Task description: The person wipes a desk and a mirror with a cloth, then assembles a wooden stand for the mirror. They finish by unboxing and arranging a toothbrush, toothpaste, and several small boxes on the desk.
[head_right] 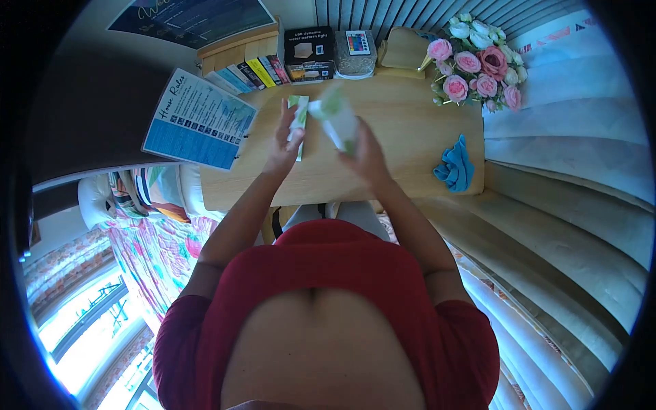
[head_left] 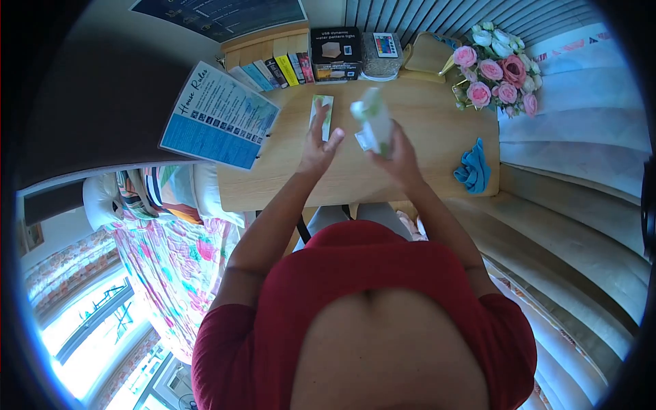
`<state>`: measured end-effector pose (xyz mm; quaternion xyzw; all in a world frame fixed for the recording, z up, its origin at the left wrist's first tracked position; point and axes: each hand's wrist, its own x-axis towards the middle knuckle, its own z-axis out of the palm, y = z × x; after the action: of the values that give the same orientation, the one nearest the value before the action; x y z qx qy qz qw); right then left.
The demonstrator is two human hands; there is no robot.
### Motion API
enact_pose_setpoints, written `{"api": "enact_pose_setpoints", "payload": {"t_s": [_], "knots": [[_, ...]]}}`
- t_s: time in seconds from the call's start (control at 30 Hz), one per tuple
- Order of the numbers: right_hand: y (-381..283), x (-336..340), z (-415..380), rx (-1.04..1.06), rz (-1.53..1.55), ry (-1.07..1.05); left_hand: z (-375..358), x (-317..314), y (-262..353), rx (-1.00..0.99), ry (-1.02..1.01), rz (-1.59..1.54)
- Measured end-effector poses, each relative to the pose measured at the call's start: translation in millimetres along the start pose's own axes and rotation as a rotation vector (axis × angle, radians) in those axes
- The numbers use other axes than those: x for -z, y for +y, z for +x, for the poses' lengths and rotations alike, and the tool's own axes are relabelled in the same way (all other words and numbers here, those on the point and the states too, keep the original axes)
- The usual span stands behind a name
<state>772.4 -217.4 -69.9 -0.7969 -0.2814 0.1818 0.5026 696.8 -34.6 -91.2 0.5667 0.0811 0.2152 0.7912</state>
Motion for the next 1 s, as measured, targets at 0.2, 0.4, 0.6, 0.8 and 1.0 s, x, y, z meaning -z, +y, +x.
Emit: {"api": "enact_pose_setpoints", "payload": {"t_s": [0.2, 0.4, 0.6, 0.8, 1.0], "knots": [[105, 45, -16, 0.015, -0.554, 0.029, -3, 46, -59, 0.73, 0.057, 1.527], [51, 38, 28, 0.019, -0.19, 0.039, -19, 65, -13, 0.711, 0.046, -0.136], [-59, 36, 81, -0.012, 0.523, -0.286, -44, 30, 68, 0.638, -0.241, -0.799], [-58, -1, 43, -0.497, 0.659, -0.275, -26, -5, 48, 0.46, -0.06, -0.889], [-18, -11, 4, -0.7, 1.444, -0.337, -13, -47, 68, 0.374, -0.122, -0.027]]}}
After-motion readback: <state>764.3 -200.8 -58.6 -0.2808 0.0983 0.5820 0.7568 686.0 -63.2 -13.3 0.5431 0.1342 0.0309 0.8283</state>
